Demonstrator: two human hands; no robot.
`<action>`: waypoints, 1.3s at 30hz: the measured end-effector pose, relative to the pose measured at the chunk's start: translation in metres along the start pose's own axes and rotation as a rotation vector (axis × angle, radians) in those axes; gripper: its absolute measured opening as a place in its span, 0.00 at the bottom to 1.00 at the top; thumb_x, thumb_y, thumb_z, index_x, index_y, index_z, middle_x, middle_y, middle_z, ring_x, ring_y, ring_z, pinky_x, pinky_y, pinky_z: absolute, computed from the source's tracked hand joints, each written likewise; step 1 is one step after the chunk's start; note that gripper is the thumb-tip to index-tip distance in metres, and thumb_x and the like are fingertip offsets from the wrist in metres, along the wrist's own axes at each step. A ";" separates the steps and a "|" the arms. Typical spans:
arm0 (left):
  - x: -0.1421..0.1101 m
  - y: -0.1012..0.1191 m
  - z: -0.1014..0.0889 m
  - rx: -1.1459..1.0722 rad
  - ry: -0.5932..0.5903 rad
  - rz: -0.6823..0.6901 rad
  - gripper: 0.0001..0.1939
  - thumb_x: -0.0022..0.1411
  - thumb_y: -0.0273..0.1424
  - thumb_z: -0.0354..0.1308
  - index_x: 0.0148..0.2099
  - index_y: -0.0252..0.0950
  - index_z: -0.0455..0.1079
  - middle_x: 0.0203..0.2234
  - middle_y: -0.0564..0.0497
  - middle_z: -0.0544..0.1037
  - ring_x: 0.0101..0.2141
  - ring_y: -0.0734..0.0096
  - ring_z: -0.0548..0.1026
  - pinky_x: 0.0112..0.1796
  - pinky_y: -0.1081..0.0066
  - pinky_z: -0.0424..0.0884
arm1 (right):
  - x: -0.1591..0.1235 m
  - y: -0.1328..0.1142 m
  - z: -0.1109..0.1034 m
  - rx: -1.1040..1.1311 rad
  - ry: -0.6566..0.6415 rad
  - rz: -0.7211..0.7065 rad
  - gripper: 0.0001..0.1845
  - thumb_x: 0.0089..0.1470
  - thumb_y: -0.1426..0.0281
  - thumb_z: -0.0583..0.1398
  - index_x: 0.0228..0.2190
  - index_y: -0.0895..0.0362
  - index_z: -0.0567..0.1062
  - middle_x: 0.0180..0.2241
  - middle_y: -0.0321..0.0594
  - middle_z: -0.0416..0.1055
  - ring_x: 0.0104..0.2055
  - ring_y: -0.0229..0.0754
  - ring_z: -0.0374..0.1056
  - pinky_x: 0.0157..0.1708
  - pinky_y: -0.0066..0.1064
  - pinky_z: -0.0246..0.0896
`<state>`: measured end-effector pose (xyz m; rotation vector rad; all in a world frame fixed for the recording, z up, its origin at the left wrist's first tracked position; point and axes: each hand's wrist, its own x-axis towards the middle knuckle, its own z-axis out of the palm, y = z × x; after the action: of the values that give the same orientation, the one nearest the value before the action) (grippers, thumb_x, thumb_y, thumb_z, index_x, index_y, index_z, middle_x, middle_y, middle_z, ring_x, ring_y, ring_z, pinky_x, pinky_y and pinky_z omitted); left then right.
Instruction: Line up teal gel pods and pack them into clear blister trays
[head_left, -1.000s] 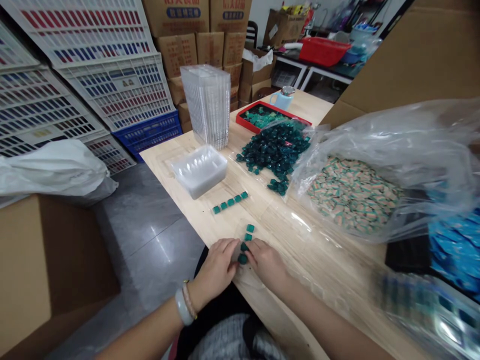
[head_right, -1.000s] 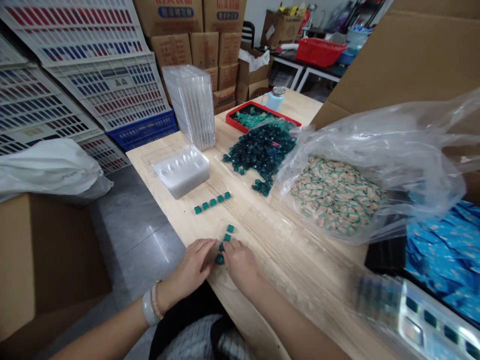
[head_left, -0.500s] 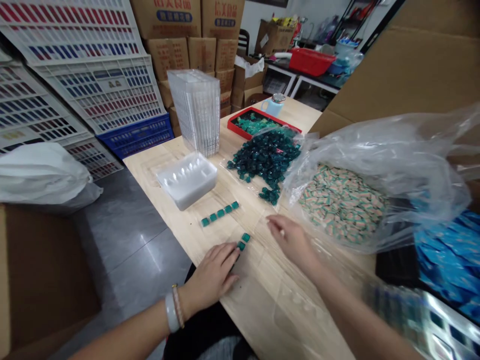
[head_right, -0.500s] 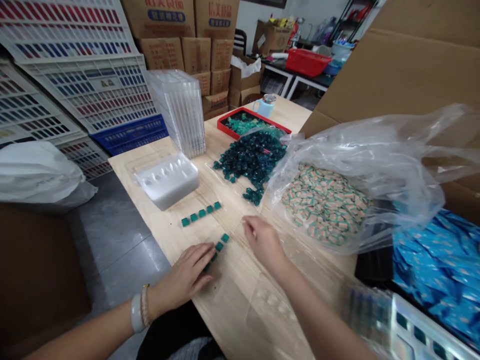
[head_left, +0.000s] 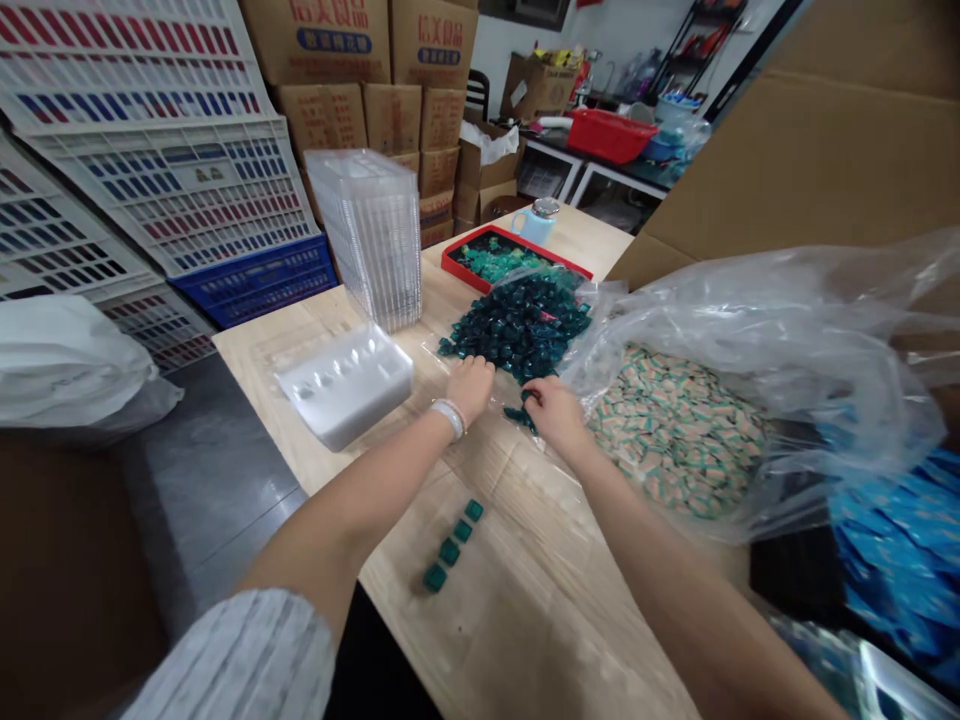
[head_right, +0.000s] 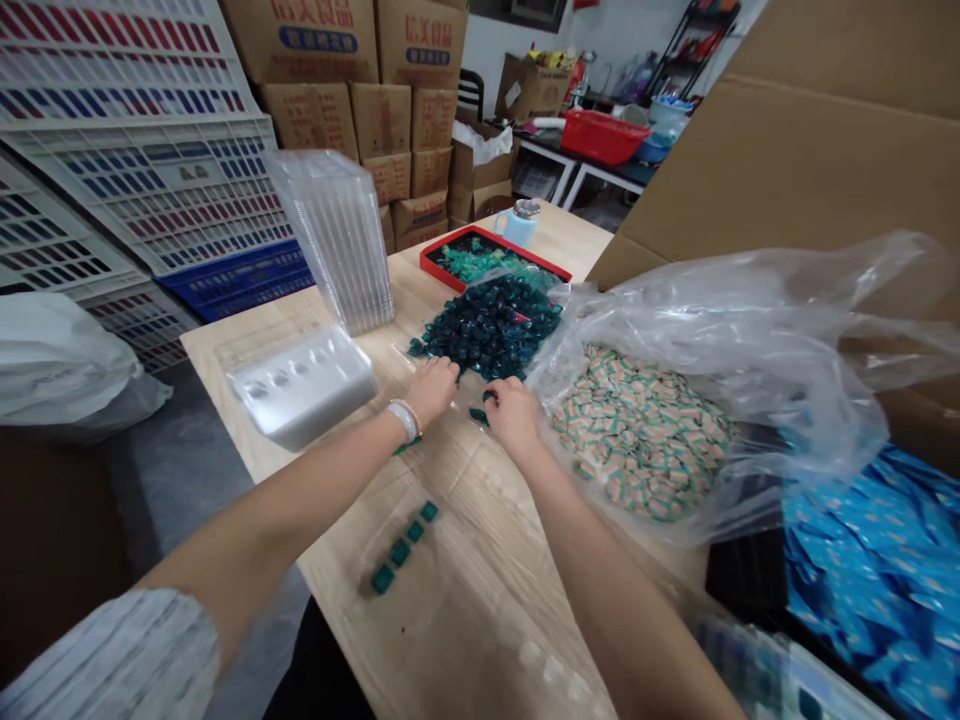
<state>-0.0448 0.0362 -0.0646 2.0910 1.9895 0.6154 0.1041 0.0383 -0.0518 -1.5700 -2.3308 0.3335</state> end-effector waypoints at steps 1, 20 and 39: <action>-0.004 0.001 -0.003 -0.020 0.006 0.002 0.08 0.54 0.24 0.49 0.37 0.29 0.66 0.35 0.42 0.69 0.40 0.62 0.66 0.42 0.63 0.60 | -0.003 0.004 -0.001 0.162 0.011 0.047 0.12 0.44 0.75 0.51 0.31 0.60 0.72 0.29 0.42 0.67 0.31 0.39 0.63 0.32 0.29 0.57; -0.204 0.045 -0.061 -1.438 -0.371 -0.496 0.15 0.47 0.39 0.58 0.31 0.30 0.69 0.19 0.53 0.68 0.20 0.80 0.65 0.23 0.77 0.61 | -0.180 -0.078 -0.017 0.655 0.025 -0.056 0.09 0.48 0.74 0.50 0.32 0.57 0.67 0.24 0.35 0.66 0.25 0.35 0.62 0.28 0.27 0.58; -0.290 0.006 -0.056 -0.633 -0.086 -0.235 0.12 0.57 0.29 0.47 0.36 0.35 0.72 0.30 0.48 0.72 0.33 0.71 0.69 0.37 0.71 0.64 | -0.242 -0.113 0.025 0.404 -0.074 -0.217 0.11 0.52 0.72 0.48 0.37 0.59 0.66 0.32 0.48 0.70 0.34 0.46 0.66 0.34 0.40 0.61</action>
<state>-0.0664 -0.2582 -0.0592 1.4607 1.6626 0.9366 0.0828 -0.2288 -0.0649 -1.1209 -2.2758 0.7639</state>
